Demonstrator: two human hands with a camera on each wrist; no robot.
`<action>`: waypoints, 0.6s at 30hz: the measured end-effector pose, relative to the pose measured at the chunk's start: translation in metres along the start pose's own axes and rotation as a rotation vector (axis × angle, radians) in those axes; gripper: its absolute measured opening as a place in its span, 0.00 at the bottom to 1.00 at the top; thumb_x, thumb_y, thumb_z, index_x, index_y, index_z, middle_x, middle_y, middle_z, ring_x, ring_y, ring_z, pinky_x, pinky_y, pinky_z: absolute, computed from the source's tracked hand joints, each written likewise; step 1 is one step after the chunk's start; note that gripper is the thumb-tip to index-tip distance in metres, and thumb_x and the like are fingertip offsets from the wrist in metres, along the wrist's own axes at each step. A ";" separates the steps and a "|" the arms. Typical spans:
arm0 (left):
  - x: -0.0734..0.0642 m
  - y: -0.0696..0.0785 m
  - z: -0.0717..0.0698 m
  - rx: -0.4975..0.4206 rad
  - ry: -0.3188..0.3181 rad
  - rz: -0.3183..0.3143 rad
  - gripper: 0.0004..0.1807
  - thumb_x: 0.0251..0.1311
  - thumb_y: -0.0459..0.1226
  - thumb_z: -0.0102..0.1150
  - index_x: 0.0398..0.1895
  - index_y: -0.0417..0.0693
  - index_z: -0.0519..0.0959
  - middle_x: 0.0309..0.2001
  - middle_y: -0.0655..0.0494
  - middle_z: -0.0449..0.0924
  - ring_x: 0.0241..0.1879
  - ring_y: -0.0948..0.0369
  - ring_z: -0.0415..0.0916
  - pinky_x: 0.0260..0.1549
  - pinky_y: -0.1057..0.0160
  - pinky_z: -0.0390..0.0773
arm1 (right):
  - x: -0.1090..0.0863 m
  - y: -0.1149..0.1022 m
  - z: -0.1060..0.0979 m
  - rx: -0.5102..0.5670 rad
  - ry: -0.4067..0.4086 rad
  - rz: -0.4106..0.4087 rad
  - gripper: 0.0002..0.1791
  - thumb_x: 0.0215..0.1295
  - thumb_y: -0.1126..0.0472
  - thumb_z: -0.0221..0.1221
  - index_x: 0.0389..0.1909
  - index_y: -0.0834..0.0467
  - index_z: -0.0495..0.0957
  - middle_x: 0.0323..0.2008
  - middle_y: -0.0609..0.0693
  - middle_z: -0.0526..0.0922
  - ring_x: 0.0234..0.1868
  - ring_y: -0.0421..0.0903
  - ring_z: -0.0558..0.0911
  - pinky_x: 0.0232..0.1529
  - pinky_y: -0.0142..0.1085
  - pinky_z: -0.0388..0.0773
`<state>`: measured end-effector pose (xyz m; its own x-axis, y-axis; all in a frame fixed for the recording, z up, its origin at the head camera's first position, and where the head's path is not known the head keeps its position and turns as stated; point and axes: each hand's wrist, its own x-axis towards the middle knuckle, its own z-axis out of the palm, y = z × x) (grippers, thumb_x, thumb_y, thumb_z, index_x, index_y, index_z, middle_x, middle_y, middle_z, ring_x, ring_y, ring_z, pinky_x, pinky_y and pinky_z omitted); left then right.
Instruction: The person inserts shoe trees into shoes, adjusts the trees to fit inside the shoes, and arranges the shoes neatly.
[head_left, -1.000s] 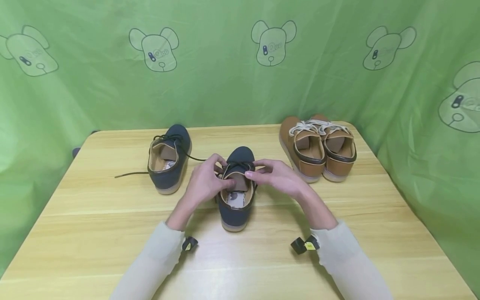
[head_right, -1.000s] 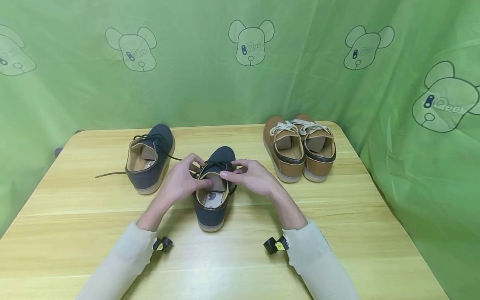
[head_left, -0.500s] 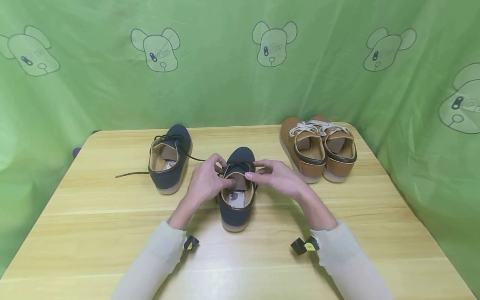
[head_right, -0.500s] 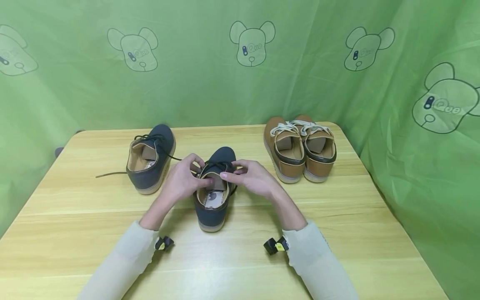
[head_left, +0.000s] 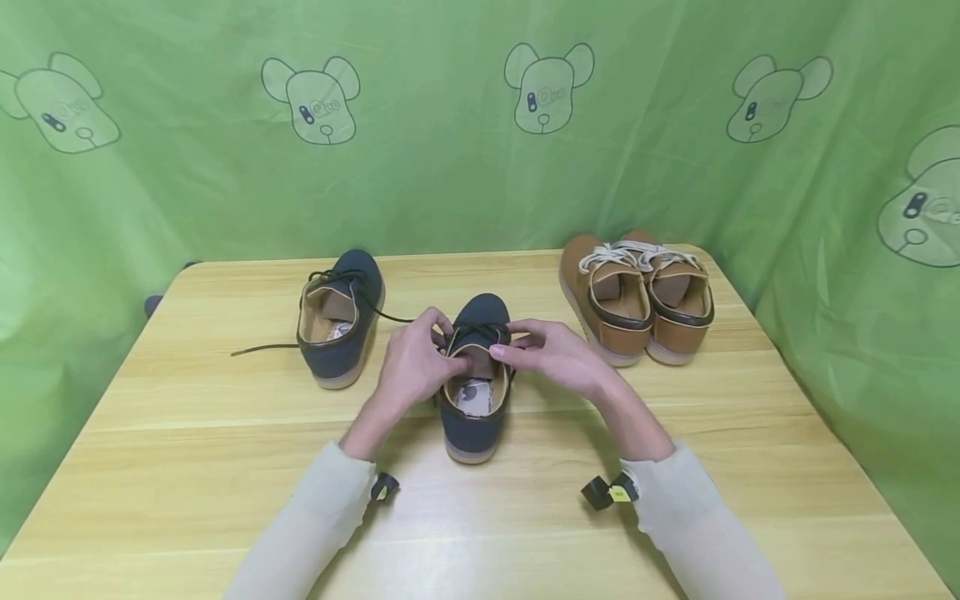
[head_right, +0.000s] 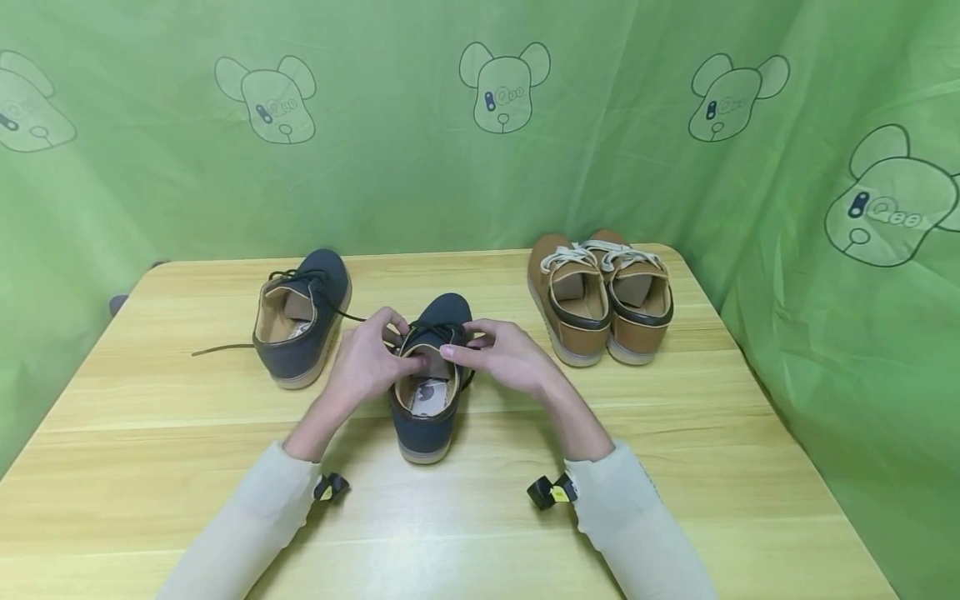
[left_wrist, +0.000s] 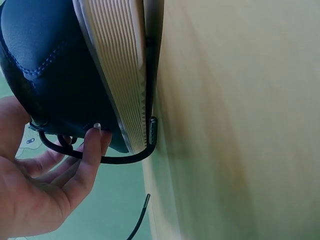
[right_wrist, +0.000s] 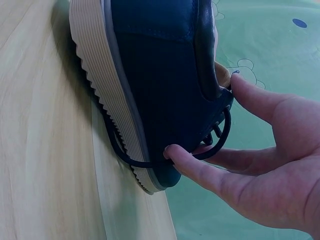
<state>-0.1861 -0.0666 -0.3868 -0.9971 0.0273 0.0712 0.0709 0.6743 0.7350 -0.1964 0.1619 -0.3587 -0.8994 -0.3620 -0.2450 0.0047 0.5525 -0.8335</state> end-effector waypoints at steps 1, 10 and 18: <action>0.000 0.000 0.000 0.002 0.001 0.000 0.26 0.42 0.45 0.81 0.44 0.54 0.77 0.38 0.51 0.87 0.38 0.52 0.83 0.36 0.56 0.82 | 0.000 0.000 0.000 -0.001 0.000 -0.001 0.43 0.62 0.37 0.66 0.73 0.54 0.68 0.59 0.59 0.83 0.62 0.55 0.80 0.66 0.52 0.73; 0.001 0.000 -0.001 0.024 -0.011 -0.010 0.27 0.42 0.46 0.82 0.43 0.54 0.76 0.38 0.53 0.86 0.37 0.53 0.83 0.35 0.56 0.82 | 0.001 0.001 0.000 0.005 -0.001 -0.003 0.43 0.62 0.37 0.66 0.72 0.53 0.68 0.59 0.59 0.83 0.62 0.55 0.81 0.66 0.52 0.73; 0.003 0.001 -0.001 0.035 0.010 -0.016 0.25 0.39 0.47 0.82 0.38 0.54 0.76 0.33 0.55 0.85 0.33 0.55 0.81 0.31 0.59 0.80 | 0.002 0.003 -0.001 -0.010 0.003 -0.004 0.43 0.61 0.36 0.66 0.72 0.53 0.69 0.59 0.59 0.83 0.62 0.55 0.81 0.66 0.52 0.73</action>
<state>-0.1892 -0.0671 -0.3851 -0.9977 0.0087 0.0666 0.0536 0.7003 0.7118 -0.1983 0.1631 -0.3612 -0.9006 -0.3623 -0.2399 -0.0036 0.5582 -0.8297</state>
